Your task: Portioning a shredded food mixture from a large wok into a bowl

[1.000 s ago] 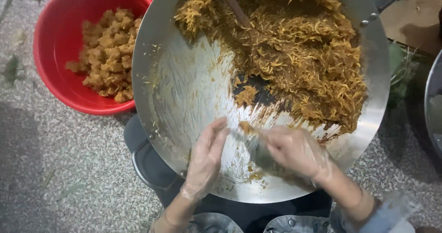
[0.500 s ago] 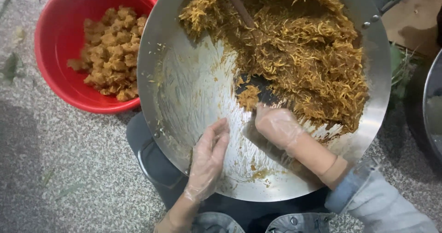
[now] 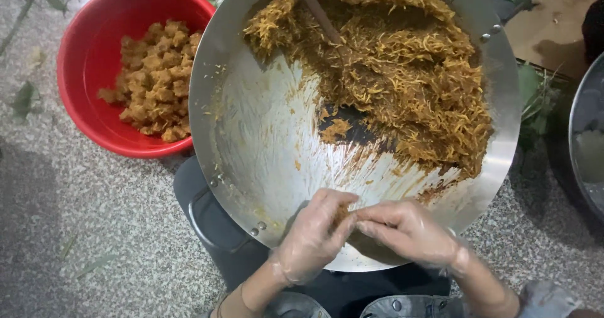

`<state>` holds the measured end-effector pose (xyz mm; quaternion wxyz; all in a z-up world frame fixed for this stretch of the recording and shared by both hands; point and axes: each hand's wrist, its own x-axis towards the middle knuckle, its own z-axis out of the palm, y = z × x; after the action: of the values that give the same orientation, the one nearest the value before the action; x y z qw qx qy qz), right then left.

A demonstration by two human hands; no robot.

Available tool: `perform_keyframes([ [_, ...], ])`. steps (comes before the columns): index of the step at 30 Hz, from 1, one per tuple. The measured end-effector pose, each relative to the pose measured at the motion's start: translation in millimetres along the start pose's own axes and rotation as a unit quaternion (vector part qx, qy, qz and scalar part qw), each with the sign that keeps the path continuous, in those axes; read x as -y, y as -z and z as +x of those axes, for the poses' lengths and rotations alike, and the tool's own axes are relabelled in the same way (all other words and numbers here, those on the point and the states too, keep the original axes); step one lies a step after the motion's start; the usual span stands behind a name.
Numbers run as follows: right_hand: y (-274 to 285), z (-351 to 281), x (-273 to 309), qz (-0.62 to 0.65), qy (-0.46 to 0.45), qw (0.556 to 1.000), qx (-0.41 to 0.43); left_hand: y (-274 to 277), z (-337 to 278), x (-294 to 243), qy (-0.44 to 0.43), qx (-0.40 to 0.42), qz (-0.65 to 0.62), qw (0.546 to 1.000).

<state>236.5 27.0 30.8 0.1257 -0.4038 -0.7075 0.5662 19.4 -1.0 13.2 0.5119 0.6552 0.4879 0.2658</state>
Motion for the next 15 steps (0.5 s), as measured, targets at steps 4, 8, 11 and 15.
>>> perform_keyframes([
  [4, -13, -24, 2, -0.162, -0.014, 0.984, -0.068, -15, 4, 16, -0.069, -0.128, 0.032, 0.989],
  [8, -19, -47, 3, -0.291, 0.042, 0.938, -0.185, -3, 7, 14, 0.133, -0.185, -0.363, 0.904],
  [11, -35, -39, 6, -0.326, 0.128, 0.912, -0.212, -1, 3, 23, 0.144, -0.091, -0.500, 0.849],
  [15, -66, -31, -17, -0.413, 0.108, 0.885, -0.185, -4, 2, 13, 0.157, -0.072, -0.501, 0.848],
])
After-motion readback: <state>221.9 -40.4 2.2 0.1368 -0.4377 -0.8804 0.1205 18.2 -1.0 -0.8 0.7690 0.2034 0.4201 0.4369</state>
